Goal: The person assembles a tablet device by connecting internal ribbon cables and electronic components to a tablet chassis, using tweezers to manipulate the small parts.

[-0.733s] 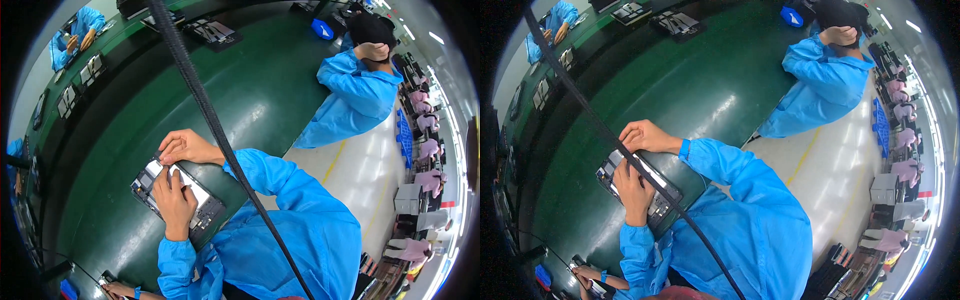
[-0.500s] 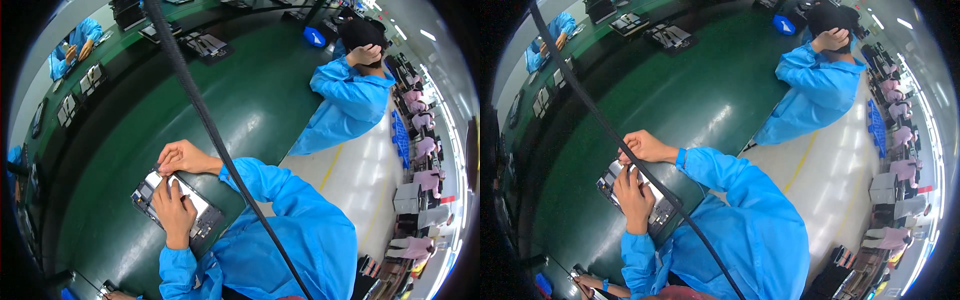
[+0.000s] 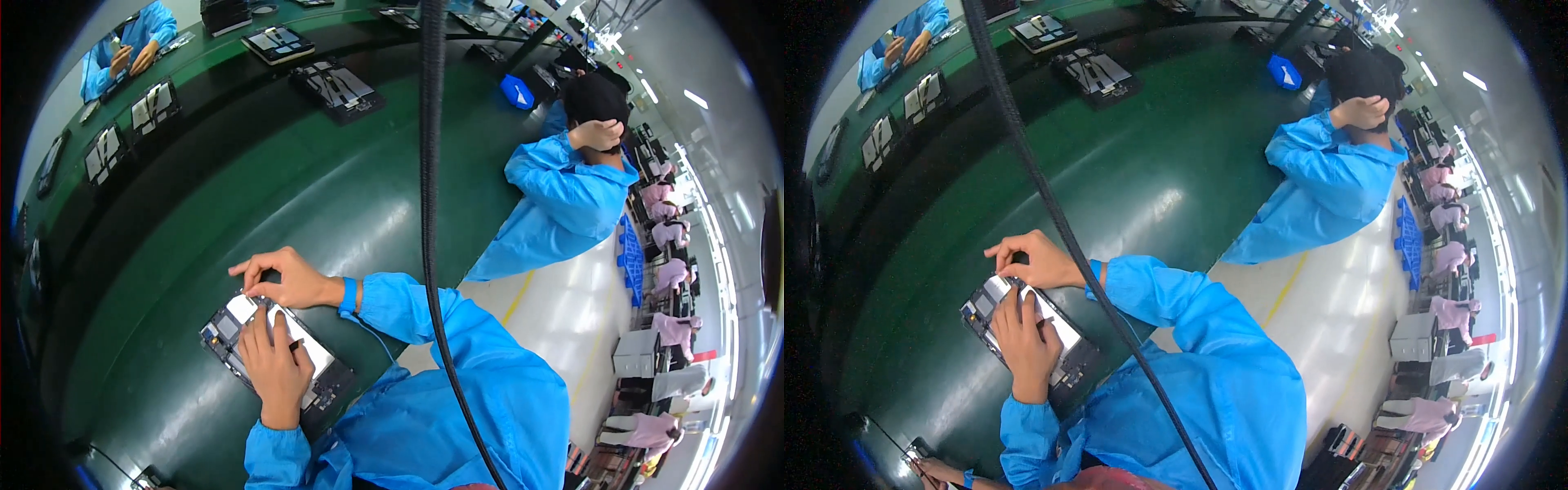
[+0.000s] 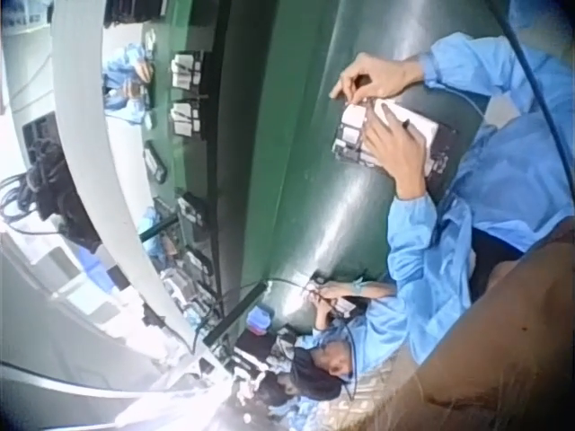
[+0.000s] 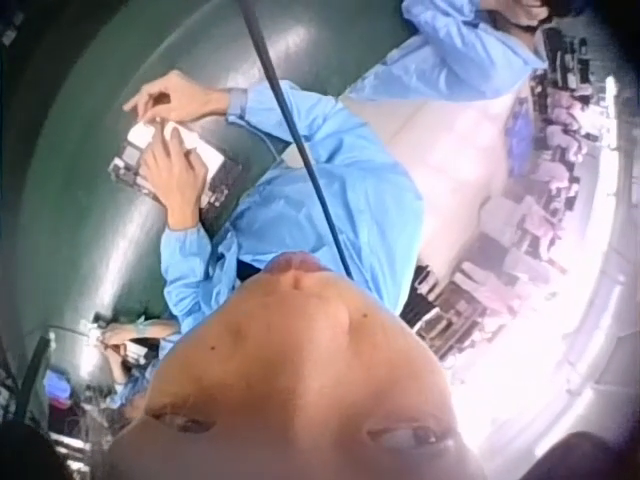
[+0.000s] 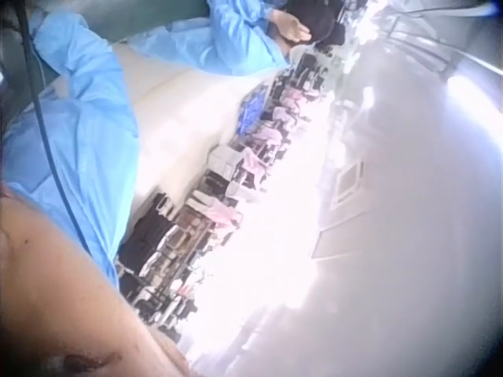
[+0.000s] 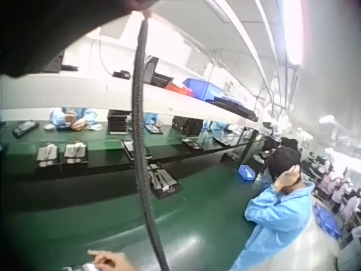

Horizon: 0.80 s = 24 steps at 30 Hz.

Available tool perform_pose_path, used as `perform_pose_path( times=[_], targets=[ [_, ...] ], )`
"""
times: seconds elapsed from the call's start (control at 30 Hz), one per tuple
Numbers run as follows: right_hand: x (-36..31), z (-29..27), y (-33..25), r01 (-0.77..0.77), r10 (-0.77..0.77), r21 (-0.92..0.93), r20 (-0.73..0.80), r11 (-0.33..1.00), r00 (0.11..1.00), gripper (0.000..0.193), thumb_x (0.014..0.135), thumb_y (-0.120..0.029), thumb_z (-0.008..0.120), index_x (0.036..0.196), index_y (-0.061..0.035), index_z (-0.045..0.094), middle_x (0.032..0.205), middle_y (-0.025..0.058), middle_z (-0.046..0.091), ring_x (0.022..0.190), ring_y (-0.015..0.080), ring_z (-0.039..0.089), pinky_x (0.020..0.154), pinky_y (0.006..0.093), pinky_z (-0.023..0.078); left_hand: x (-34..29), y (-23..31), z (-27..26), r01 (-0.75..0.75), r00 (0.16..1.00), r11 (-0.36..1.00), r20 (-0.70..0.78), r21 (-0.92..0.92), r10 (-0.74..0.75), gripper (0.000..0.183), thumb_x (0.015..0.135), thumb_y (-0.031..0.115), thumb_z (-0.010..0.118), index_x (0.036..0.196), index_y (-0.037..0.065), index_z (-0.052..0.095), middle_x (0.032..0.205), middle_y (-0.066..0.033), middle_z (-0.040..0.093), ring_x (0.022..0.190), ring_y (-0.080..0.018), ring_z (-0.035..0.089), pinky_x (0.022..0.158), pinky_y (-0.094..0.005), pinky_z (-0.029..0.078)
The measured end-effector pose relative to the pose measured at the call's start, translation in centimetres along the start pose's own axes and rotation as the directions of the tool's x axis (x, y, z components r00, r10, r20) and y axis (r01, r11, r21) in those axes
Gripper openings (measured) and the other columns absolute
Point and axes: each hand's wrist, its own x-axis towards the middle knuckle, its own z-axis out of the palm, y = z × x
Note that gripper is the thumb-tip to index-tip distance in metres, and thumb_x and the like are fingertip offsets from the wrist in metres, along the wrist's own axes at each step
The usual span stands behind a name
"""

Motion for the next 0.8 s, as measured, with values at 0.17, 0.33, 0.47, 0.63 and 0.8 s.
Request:
perform_pose_path(
  times=[0.17, 0.33, 0.47, 0.63, 0.8],
  targets=[
    [0.8, 0.9, 1.3, -0.111, 0.103, 0.087, 0.092, 0.99, 0.99, 0.009, 0.09, 0.007, 0.076, 0.09, 0.0022, 0.069, 0.094, 0.0135, 0.08, 0.109, 0.0252, 0.08, 0.093, 0.0369, 0.063, -0.2, 0.1, -0.5, 0.021, 1.0, 1.0, 0.013, 0.001, -0.021, 0.059, 0.077, 0.011, 0.073, 0.134, -0.003, 0.066, 0.149, -0.0289, 0.058, 0.132, -0.0474, 0.058, 0.117, -0.0619, 0.042],
    [0.9, -0.5, 1.7, -0.14, 0.133, 0.079, 0.086, 0.987, 0.987, 0.012, 0.089, 0.013, 0.07, 0.096, 0.0029, 0.07, 0.106, 0.0194, 0.081, 0.104, 0.0217, 0.078, 0.094, 0.036, 0.063, 0.3, -0.1, 0.1, 0.024, 0.999, 0.998, -0.032, -0.058, -0.026, 0.056, 0.074, 0.007, 0.074, 0.13, 0.003, 0.07, 0.147, -0.0216, 0.062, 0.13, -0.0441, 0.06, 0.116, -0.0576, 0.046],
    [1.4, -1.0, 1.0, -0.195, 0.178, 0.124, 0.134, 0.973, 0.975, 0.008, 0.097, 0.007, 0.073, 0.097, 0.0011, 0.067, 0.112, 0.0229, 0.079, 0.108, 0.0222, 0.076, 0.098, 0.0362, 0.062, 0.5, -0.3, -0.2, -0.007, 1.0, 0.999, -0.023, -0.045, 0.006, 0.064, 0.066, 0.01, 0.078, 0.129, -0.001, 0.07, 0.147, -0.0235, 0.06, 0.131, -0.0428, 0.058, 0.116, -0.0574, 0.047],
    [1.3, -0.7, 1.2, -0.22, 0.191, 0.165, 0.175, 0.962, 0.966, 0.012, 0.099, 0.004, 0.074, 0.096, -0.0006, 0.063, 0.113, 0.0227, 0.079, 0.11, 0.0224, 0.076, 0.098, 0.0365, 0.062, -0.2, -0.3, -0.4, 0.005, 1.0, 0.999, -0.025, -0.041, -0.006, 0.06, 0.068, 0.01, 0.077, 0.127, -0.001, 0.071, 0.144, -0.0226, 0.062, 0.13, -0.0418, 0.06, 0.116, -0.0569, 0.048],
    [1.3, -0.6, 1.3, -0.23, 0.201, 0.169, 0.171, 0.958, 0.965, 0.017, 0.099, 0.004, 0.074, 0.091, -0.0023, 0.06, 0.106, 0.0194, 0.078, 0.113, 0.0243, 0.076, 0.097, 0.037, 0.062, -0.2, -0.3, -0.4, -0.001, 1.0, 1.0, -0.013, 0.0, 0.001, 0.058, 0.071, 0.014, 0.078, 0.126, -0.001, 0.071, 0.143, -0.0202, 0.064, 0.132, -0.0387, 0.061, 0.117, -0.0549, 0.047]
  ],
)
